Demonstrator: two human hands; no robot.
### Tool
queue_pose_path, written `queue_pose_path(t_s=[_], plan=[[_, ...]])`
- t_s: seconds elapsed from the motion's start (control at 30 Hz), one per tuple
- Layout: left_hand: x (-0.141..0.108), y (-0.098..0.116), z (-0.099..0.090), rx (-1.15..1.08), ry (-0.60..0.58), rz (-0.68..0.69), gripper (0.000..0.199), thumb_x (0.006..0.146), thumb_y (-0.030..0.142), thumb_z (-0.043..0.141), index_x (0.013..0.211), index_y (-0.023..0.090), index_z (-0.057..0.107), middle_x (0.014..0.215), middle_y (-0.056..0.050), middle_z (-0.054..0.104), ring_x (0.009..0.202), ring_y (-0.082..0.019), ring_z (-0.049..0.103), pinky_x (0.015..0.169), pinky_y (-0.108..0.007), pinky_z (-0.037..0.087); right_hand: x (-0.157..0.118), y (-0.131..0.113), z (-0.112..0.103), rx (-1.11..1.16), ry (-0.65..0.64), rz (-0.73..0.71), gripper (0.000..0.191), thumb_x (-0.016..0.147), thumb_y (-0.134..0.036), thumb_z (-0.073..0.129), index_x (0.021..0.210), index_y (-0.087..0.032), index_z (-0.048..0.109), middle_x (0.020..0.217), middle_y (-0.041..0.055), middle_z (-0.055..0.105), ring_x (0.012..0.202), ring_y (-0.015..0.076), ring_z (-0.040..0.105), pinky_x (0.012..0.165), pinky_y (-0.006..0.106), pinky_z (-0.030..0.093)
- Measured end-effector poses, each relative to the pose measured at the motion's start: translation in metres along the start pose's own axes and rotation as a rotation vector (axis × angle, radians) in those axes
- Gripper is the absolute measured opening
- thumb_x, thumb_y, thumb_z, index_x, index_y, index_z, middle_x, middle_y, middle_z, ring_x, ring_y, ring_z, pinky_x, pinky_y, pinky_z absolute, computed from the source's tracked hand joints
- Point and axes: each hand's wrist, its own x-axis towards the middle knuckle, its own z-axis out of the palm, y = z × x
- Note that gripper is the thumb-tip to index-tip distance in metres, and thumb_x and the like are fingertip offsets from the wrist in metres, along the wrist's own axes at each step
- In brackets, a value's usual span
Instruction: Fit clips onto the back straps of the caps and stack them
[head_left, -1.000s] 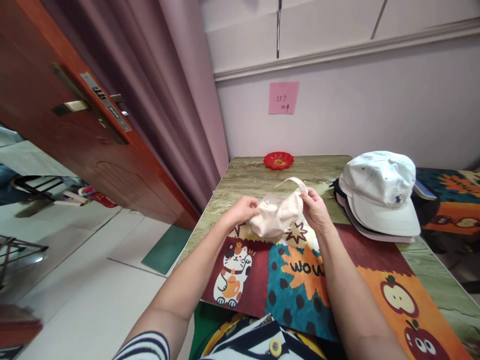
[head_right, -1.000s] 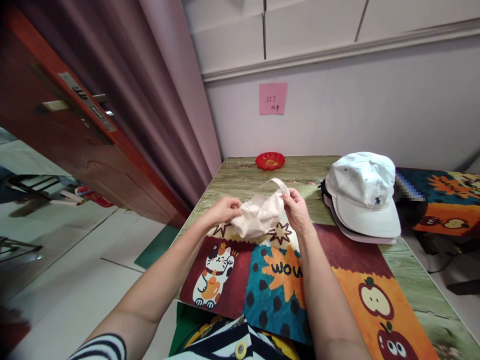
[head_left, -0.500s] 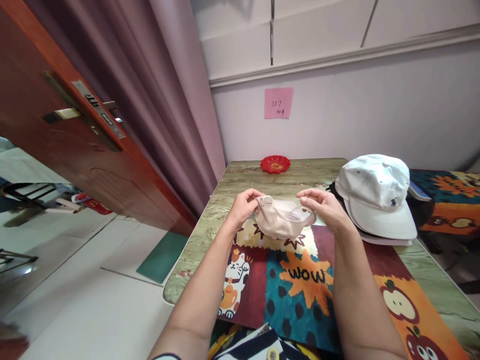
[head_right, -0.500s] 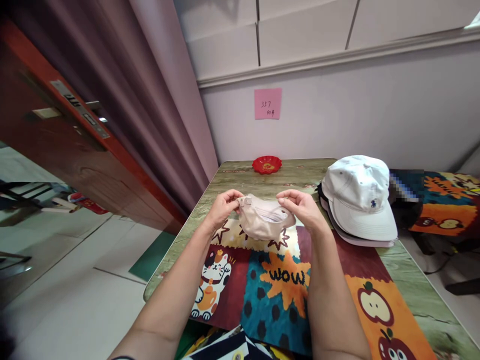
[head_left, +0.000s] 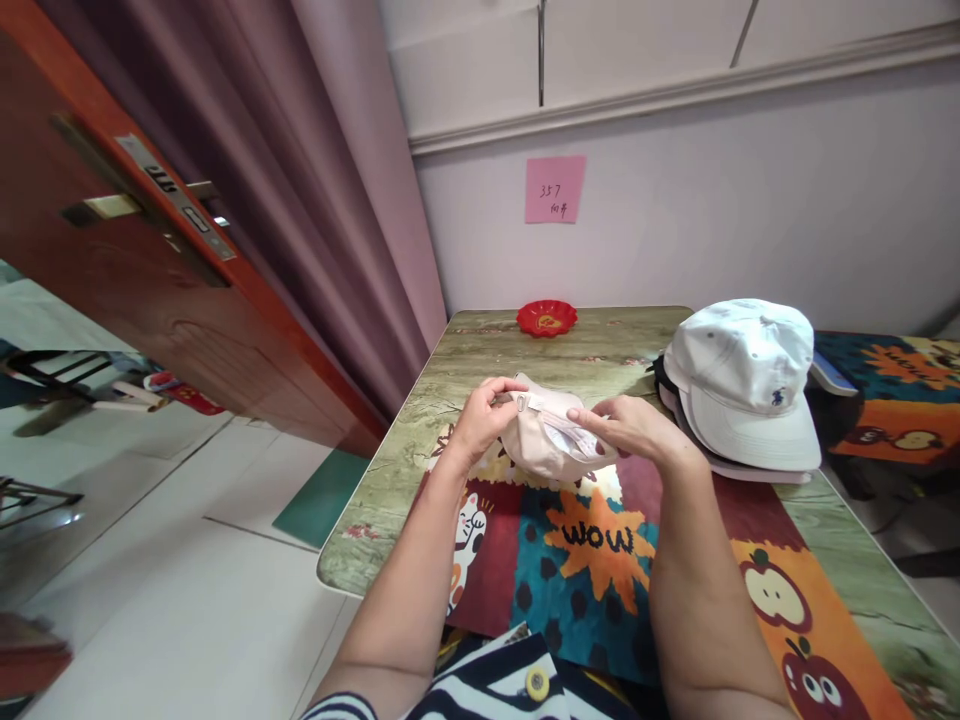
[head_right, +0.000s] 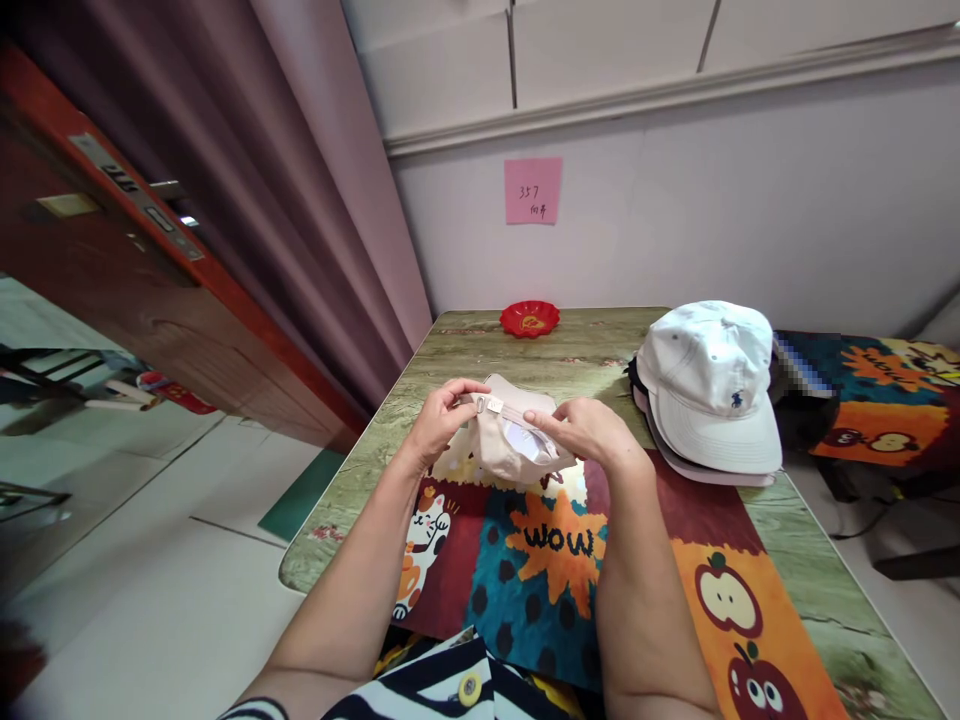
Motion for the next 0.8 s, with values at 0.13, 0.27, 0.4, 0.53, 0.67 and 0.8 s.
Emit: queue_pose_path(t_s=[0.13,0.27,0.4,0.53,0.67,0.8], plan=[[-0.003,0.004,0.002,0.057,-0.077,0.092,0.047,0.071,0.023,0.081,0.117,0.023,0.075,0.12,-0.007,0.061,0.086,-0.015,0.06,0.076,-0.026,0.051,0.002,-0.008,0.01,0.286,-0.068,-0.049,0.04,0.073,-0.045,0.082,0.104,-0.021,0.073,0.057,-0.0003,0.068,0.047,0.0149,0.059,0.043,0.024,0.037],[-0.003,0.001,0.003,0.249,-0.066,0.248,0.041,0.075,0.013,0.075,0.115,0.025,0.077,0.108,-0.005,0.063,0.09,-0.016,0.06,0.079,-0.028,0.051,0.005,-0.018,0.013,0.507,0.173,-0.101,0.044,0.08,-0.044,0.075,0.116,-0.019,0.065,0.078,0.0021,0.073,0.06,0.0146,0.065,0.057,0.025,0.05],[-0.003,-0.003,0.003,0.41,-0.012,0.37,0.025,0.079,0.009,0.07,0.097,0.022,0.08,0.101,-0.005,0.065,0.094,-0.018,0.062,0.086,-0.031,0.05,0.005,-0.025,0.011,0.667,0.329,-0.147,0.044,0.083,-0.053,0.071,0.11,-0.019,0.065,0.088,0.0057,0.074,0.062,0.0141,0.063,0.058,0.027,0.052],[-0.005,0.002,0.003,0.454,0.007,0.415,0.032,0.075,0.009,0.073,0.104,0.022,0.077,0.103,-0.005,0.069,0.097,-0.019,0.064,0.088,-0.032,0.051,0.001,-0.031,0.007,0.667,0.494,-0.156,0.038,0.085,-0.054,0.07,0.098,-0.018,0.069,0.07,0.0008,0.066,0.048,0.0087,0.045,0.044,0.023,0.035],[-0.007,0.009,0.006,0.419,0.045,0.339,0.033,0.075,0.009,0.072,0.105,0.021,0.075,0.101,-0.004,0.073,0.095,-0.019,0.066,0.088,-0.031,0.05,-0.001,-0.03,0.008,0.54,0.509,-0.147,0.036,0.087,-0.053,0.068,0.09,-0.017,0.072,0.059,-0.0028,0.054,0.05,0.0091,0.041,0.047,0.024,0.03],[-0.009,0.008,0.008,0.264,0.112,0.24,0.025,0.078,0.017,0.074,0.103,0.02,0.075,0.101,-0.003,0.074,0.086,-0.017,0.066,0.078,-0.028,0.05,0.002,-0.027,0.014,0.446,0.305,-0.107,0.034,0.085,-0.051,0.069,0.087,-0.017,0.073,0.056,-0.0023,0.055,0.054,0.0115,0.045,0.052,0.025,0.032]])
